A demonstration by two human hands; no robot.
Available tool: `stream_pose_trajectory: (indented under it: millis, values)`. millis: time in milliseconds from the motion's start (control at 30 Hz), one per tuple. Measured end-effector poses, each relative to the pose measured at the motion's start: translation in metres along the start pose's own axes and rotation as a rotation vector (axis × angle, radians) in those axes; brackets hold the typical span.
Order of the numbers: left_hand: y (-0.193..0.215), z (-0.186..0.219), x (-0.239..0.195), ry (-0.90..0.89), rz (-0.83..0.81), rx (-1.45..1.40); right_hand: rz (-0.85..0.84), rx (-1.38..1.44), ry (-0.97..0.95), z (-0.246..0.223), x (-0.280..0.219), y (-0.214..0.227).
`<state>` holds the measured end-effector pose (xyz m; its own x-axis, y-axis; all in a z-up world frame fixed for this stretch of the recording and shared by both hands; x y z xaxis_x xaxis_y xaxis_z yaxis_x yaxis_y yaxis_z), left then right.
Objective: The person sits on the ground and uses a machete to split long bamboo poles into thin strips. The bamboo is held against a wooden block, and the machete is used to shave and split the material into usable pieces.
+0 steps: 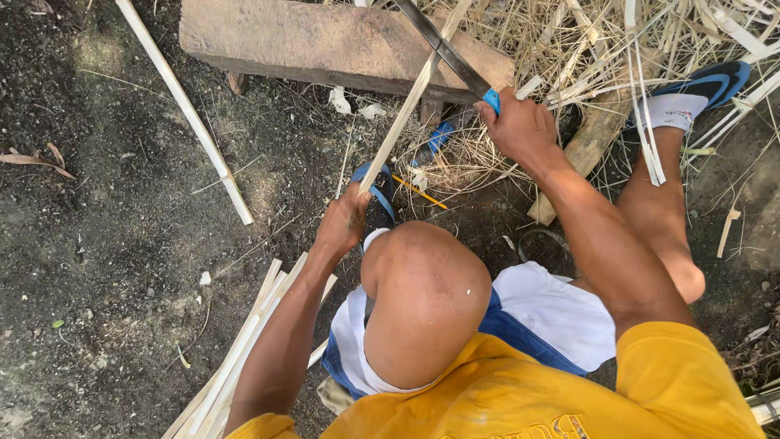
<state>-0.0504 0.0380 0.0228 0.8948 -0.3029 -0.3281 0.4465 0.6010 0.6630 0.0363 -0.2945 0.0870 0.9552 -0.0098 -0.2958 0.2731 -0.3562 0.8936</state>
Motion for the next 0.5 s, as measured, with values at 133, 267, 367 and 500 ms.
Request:
stream_pose_trajectory:
  millis: [133, 267, 367, 500]
  values:
    - [0.012, 0.015, 0.011, 0.019, -0.044, 0.015, -0.219, -0.065, 0.125, -0.024, -0.026, -0.019]
    - [0.023, 0.006, -0.015, 0.028, -0.021, -0.065, -0.260, -0.139, 0.176, -0.009, -0.021, -0.018]
    - [0.021, -0.004, -0.016, -0.011, -0.001, -0.009, -0.060, 0.021, -0.096, 0.014, 0.004, 0.017]
    - [0.015, -0.004, -0.002, -0.082, 0.000, 0.009, -0.172, -0.129, 0.126, -0.003, -0.015, -0.010]
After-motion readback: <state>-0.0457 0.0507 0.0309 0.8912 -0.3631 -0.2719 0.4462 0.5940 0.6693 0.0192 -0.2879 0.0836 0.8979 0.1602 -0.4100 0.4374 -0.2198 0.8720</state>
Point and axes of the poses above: each hand's wrist, its own x-axis towards the middle knuckle, its own y-axis out of the back of the hand, z = x × y, the point moved 3 cm from there along x, towards the middle knuckle, and after that the axes turned 6 degrees about x, right-handed, at the moved point
